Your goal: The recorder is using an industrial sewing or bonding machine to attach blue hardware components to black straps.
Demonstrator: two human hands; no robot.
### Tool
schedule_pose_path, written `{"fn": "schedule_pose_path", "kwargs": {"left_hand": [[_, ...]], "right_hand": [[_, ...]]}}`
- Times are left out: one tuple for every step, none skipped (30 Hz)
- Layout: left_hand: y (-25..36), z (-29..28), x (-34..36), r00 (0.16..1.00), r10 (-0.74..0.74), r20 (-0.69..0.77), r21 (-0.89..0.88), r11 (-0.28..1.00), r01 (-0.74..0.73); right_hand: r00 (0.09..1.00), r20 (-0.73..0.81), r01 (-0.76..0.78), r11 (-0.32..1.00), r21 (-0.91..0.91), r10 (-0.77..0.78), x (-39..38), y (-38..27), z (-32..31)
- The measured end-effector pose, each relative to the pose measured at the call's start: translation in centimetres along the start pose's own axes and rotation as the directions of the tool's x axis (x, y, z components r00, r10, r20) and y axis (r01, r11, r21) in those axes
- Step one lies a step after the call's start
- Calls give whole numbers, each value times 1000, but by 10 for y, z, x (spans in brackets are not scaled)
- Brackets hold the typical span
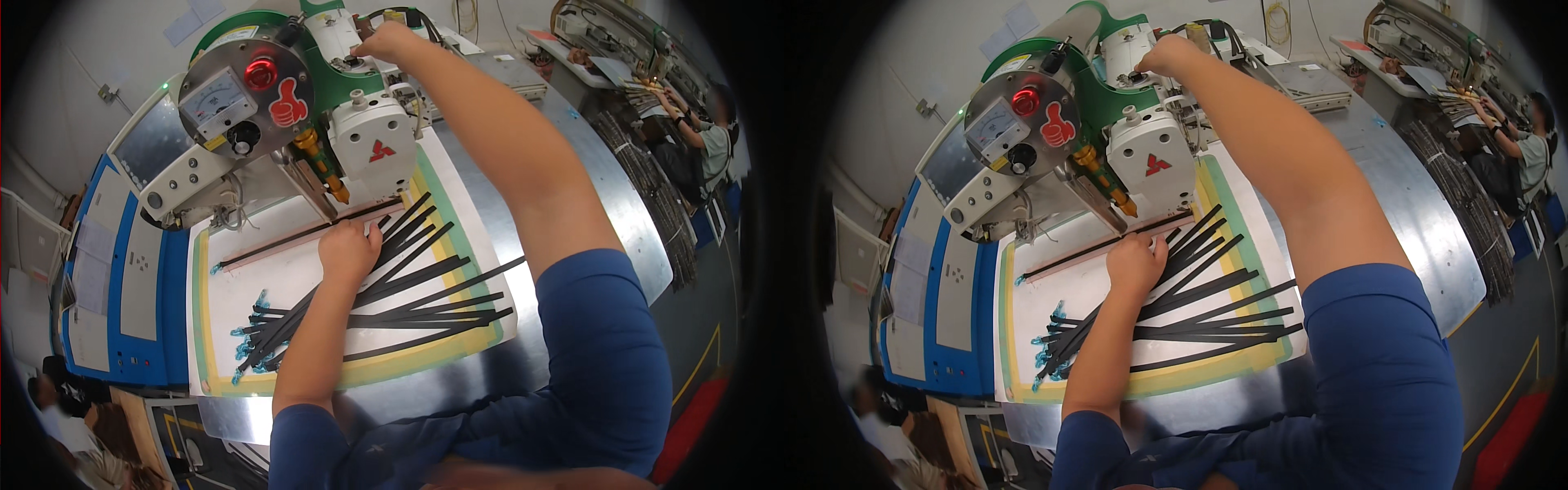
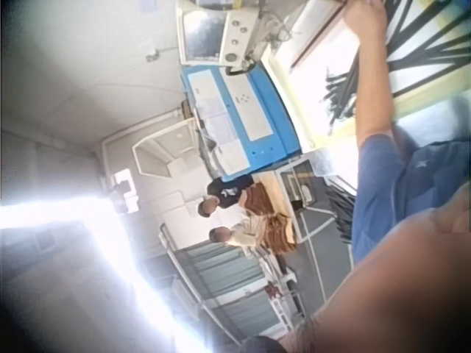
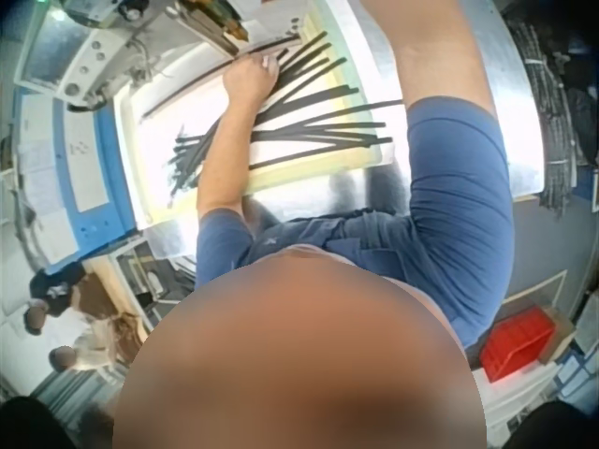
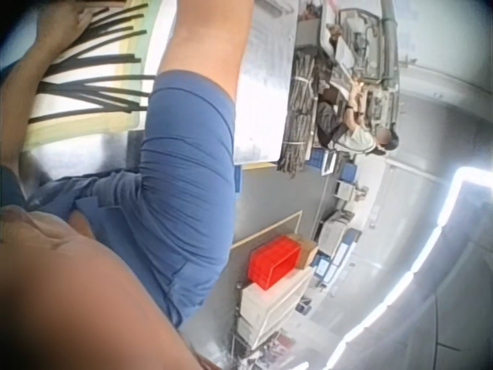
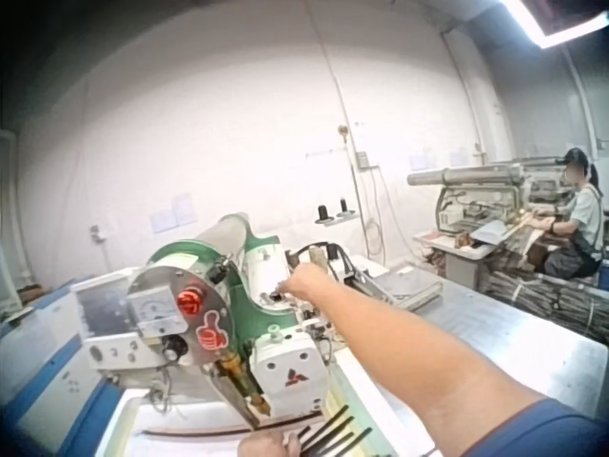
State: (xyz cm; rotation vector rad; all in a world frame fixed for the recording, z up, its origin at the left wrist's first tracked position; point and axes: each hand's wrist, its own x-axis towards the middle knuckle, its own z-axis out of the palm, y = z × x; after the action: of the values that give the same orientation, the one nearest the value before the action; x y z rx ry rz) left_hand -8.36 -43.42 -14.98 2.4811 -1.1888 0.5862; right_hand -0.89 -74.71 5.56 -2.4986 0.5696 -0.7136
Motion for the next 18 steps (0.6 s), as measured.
{"fn": "schedule_pose_path", "kwargs": {"left_hand": [[5, -8, 2, 1000, -15, 21, -52, 999, 16], [11, -18, 6, 999, -28, 43, -104, 994, 32], [12, -31, 8, 994, 0, 106, -132, 991, 14], [18, -53, 12, 974, 29, 225, -147, 989, 4], [37, -72, 19, 942, 113, 315, -219, 975, -43], [26, -95, 12, 913, 99, 397, -242, 970, 0], [12, -113, 2, 914, 36, 405, -220, 974, 59], [13, -123, 3, 881, 123, 456, -235, 972, -14], [7, -130, 0, 844, 188, 502, -243, 967, -71], [-10, -130, -1, 850, 147, 506, -183, 981, -61], [-36, -129, -6, 882, 91, 463, -123, 992, -37], [-72, -121, -4, 879, 31, 476, -29, 999, -20], [-124, -113, -15, 913, -43, 407, 95, 995, 5], [-170, -109, -18, 892, -165, 420, 219, 973, 77], [-217, -104, -26, 879, -280, 386, 314, 936, 160], [-273, -99, -46, 891, -343, 298, 313, 917, 248], [-311, -95, -63, 880, -412, 237, 288, 895, 341], [-334, -84, -77, 877, -430, 214, 252, 892, 376]], "right_hand": [[1000, 7, -1, 1000, -1, 1, 1, 2, -1], [998, -66, 7, 995, -104, -14, 3, 5, -2], [991, -125, 13, 979, -203, -39, 2, 5, 2], [995, -60, 70, 976, -204, -84, 1, 12, -6], [976, -173, 99, 975, -199, -134, 21, 63, -6], [926, -378, 87, 977, 194, -8, 0, 50, 15], [983, 19, -177, 901, 395, 184, -43, 15, -12], [976, -139, -106, 919, 381, 170, -68, 51, -18], [950, -282, -24, 933, 360, 133, -89, 78, -17], [955, -237, -77, 917, 391, 181, -121, 98, -18], [976, -121, -137, 943, 303, 181, -146, 124, -19], [992, -96, -52, 967, 249, 78, -172, 162, -9], [985, 48, -171, 960, 221, 165, -202, 153, 0], [975, 141, -196, 962, 191, 171, -228, 170, 11], [958, 235, -207, 964, 165, 166, -248, 188, 23], [933, 313, -211, 975, 70, 179, -262, 184, 27], [945, 282, -166, 986, -19, 165, -279, 178, 28], [954, 246, -147, 981, -123, 173, -292, 175, 28]]}}
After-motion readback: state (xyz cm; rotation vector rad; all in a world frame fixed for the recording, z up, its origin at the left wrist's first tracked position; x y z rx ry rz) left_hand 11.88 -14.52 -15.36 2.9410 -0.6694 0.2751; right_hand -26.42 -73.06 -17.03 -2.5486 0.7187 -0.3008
